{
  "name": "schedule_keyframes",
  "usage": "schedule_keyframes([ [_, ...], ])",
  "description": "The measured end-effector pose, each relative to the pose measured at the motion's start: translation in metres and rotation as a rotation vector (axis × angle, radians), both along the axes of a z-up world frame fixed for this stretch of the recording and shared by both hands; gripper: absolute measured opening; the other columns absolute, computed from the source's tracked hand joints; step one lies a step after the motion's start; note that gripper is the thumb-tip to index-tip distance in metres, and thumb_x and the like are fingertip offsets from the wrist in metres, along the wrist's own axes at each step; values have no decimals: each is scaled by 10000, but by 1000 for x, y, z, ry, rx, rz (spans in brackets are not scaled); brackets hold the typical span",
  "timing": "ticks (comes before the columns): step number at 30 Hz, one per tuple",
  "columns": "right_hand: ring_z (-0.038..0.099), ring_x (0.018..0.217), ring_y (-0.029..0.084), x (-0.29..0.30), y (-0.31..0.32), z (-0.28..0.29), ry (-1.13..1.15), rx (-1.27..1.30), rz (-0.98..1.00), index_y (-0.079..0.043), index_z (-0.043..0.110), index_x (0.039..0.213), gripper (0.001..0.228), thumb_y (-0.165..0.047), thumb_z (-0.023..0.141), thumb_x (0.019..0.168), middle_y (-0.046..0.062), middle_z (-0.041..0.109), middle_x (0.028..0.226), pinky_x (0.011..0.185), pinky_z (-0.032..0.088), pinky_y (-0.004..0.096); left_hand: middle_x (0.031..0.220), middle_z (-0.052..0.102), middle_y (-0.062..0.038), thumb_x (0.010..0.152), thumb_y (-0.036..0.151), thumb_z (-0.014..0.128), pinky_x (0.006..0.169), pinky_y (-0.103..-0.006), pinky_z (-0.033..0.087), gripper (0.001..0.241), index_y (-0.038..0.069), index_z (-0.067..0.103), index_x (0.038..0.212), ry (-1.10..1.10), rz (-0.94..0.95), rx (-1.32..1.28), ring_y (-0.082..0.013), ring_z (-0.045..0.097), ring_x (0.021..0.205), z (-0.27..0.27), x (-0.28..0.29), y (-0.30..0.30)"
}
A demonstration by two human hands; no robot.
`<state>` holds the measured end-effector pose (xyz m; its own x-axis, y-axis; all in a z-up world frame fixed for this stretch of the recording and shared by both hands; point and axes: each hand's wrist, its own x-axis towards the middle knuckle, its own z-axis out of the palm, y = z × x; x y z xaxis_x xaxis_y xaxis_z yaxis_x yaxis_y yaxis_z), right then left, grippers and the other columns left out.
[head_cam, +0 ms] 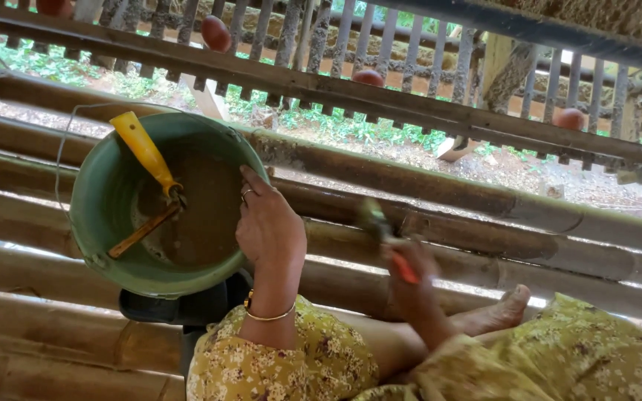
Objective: The person sits on a bamboo floor and uses a paintbrush to apply a liquid from a green bucket onto horizontal bamboo poles. The person repeatedly dips the brush into the bucket and paints the poles in a repetitive motion.
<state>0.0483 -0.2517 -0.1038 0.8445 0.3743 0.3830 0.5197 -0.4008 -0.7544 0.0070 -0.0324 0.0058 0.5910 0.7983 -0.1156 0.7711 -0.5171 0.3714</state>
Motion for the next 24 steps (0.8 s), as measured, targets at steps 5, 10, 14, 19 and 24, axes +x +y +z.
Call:
schedule_keyframes([
  [5,541,610,315,-1,-14,28,-179,-34,-152,-104,635,780,78,-130,664,848,68,517,670,617,453,347,1301,482,-211,918,102,414,792,-473,537,578,-63,201,1428,1,-13,46,-343,609,1024,-4,0,-2],
  [10,620,625,285,-9,4,14,-163,76,24,-100,665,776,34,-107,687,801,42,585,731,603,520,307,1288,493,-200,942,141,388,703,-536,548,544,-34,228,1431,-20,-11,70,-379,658,875,-2,-3,-8],
  [14,548,629,326,10,-44,8,-300,-64,-103,-79,607,777,85,-96,641,853,66,484,701,625,492,359,1267,511,-163,962,171,373,663,-536,558,528,-5,229,1439,20,5,77,-373,672,804,-5,-3,-7],
  [19,550,642,300,1,-24,14,-198,75,-4,-103,636,777,78,-140,643,845,18,523,718,636,476,363,1259,509,-158,961,173,360,683,-563,548,523,-8,225,1433,22,4,65,-421,664,805,-5,-1,-7],
  [24,484,587,309,26,-56,17,-276,-59,-175,-56,563,731,123,6,582,836,69,451,647,596,418,369,1245,514,-172,969,186,361,689,-577,540,520,-1,228,1435,1,-2,47,-439,656,813,-6,-4,-6],
])
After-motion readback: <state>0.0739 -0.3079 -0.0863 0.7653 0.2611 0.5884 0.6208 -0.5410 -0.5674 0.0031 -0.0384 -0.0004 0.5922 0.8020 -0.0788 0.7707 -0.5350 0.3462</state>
